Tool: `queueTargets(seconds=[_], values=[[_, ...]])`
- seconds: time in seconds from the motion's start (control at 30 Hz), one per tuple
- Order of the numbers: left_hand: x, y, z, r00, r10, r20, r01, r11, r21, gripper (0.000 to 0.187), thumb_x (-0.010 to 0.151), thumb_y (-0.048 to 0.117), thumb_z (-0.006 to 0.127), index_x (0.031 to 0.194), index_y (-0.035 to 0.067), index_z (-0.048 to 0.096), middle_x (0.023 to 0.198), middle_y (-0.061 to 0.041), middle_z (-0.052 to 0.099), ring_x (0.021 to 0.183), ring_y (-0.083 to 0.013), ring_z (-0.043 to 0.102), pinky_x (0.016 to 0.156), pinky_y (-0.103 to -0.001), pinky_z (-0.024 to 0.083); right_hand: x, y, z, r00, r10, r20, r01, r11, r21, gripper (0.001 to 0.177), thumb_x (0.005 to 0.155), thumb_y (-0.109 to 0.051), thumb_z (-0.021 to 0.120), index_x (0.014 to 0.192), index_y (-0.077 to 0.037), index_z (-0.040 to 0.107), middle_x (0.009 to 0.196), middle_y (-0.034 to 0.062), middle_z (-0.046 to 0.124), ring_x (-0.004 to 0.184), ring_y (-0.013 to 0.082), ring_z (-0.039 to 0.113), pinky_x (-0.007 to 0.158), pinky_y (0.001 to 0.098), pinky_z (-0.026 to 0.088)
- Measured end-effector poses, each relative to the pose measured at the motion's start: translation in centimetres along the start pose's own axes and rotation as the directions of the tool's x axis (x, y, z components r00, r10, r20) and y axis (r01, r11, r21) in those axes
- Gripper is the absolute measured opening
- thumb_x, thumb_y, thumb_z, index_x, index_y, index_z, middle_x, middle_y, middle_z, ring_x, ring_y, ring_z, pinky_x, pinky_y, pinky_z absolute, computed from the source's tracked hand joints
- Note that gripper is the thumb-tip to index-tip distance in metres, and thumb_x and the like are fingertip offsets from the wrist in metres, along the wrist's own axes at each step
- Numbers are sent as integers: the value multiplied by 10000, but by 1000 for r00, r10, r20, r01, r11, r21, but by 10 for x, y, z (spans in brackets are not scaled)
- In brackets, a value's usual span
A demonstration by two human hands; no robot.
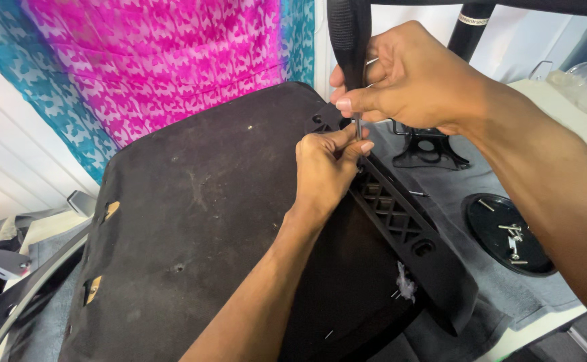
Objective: The person attaches a black plastic frame to a chair seat using a screwdriver and screws. They align the frame, insert screws, and tighten them to secure the frame to the seat.
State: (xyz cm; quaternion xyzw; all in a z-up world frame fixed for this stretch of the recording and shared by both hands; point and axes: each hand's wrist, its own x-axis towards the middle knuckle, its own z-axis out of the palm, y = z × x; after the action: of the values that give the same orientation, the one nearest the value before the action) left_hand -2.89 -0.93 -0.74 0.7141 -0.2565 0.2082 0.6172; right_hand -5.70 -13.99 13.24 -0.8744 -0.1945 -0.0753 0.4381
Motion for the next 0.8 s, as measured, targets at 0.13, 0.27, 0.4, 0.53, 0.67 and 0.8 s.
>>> queueTargets(seconds=[0.13,0.27,0.4,0.53,0.67,0.8], values=[[7,-6,-4,996,-46,72,56,987,-147,221,879,21,766,1098,-9,767,896,-89,807,810,-65,709,754,-249,580,2,4,2,998,11,54,-14,999,41,288,899,-60,704,1172,25,671,1026,218,758,922,246,733,749,366,586],[15,-6,-8,993,-43,114,71,965,-253,227,890,-9,735,1116,-11,758,935,-68,804,837,-59,726,779,-240,596,9,5,-4,992,-70,106,65,997,49,361,915,-77,676,1264,-48,587,1163,92,755,1066,159,766,863,315,648],[11,1,-6,987,-140,75,151,972,-178,232,875,-6,755,1106,-9,777,871,-85,807,770,-60,696,705,-241,592,8,5,0,998,-61,17,62,998,-18,258,899,-123,732,1118,-2,668,1089,119,749,985,184,757,796,342,641],[10,2,-6,992,-100,72,109,984,-138,217,883,0,760,1099,-15,776,868,-81,808,777,-68,715,734,-238,589,2,-2,0,996,-11,-87,0,991,-132,246,872,-174,787,1044,-18,704,966,131,771,841,178,772,706,315,653],[15,-8,-4,987,-81,136,110,969,-219,228,896,-9,734,1120,-41,756,896,-88,799,807,-84,732,778,-247,603,0,-8,-1,994,-36,-99,19,986,-163,254,858,-136,796,1054,-8,697,955,111,759,779,165,774,645,280,651],[17,-18,-2,979,-35,202,91,958,-273,233,923,-6,700,1146,-60,742,943,-84,804,841,-102,751,823,-249,615,1,-8,4,995,-30,-94,18,991,-129,258,852,-120,790,1061,8,709,954,107,770,813,156,776,662,269,656]])
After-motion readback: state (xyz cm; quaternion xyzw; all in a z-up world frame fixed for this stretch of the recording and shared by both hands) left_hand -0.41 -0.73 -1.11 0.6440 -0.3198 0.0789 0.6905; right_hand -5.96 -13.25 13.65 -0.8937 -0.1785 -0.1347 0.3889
